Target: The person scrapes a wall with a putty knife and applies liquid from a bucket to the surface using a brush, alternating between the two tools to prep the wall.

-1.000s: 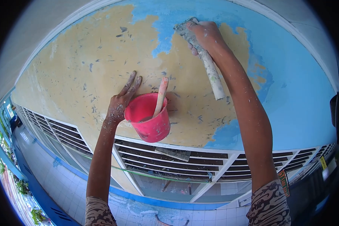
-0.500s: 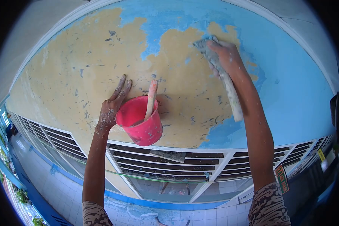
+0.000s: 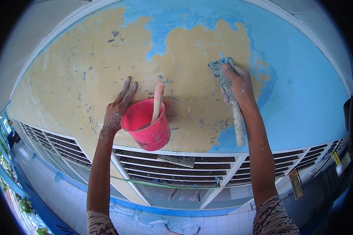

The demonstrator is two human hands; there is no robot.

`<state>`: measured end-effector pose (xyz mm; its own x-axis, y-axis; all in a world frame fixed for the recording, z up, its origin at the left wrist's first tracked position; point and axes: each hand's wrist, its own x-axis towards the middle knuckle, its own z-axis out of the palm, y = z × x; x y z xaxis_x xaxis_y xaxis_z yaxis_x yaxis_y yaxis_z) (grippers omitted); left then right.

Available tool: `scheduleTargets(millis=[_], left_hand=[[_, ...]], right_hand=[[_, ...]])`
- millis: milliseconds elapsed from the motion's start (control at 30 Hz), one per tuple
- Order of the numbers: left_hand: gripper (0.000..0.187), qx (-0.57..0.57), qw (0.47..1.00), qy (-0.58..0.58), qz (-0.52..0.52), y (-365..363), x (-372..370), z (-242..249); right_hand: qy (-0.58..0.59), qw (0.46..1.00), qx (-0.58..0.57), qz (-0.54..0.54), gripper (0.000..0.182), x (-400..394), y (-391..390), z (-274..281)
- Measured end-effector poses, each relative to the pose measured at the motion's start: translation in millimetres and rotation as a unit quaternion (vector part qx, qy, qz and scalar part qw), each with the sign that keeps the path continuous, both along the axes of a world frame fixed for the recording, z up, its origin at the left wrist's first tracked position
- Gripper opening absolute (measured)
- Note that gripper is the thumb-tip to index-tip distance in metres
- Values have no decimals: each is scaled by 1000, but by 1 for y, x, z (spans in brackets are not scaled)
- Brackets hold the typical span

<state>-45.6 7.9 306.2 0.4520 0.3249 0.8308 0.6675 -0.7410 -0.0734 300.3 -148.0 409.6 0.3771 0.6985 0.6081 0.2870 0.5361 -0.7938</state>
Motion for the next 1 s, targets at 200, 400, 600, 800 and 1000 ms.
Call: scheduleTargets(millis=[200, 400, 600, 800, 1000], left_hand=[[82, -18, 1000, -6, -6, -4, 4, 3], [81, 1, 1000, -15, -8, -6, 5, 2], [81, 6, 1000, -8, -22, -5, 5, 4], [82, 8, 999, -32, -15, -7, 5, 2], [82, -6, 999, -41, -32, -6, 6, 2]], right_hand=[[-2, 999, 33, 23, 33, -5, 15, 35], [48, 999, 10, -12, 32, -2, -6, -22], [30, 998, 33, 36, 32, 5, 8, 12], [33, 999, 7, 25, 32, -21, 6, -24], [9, 998, 38, 43, 33, -49, 36, 35]])
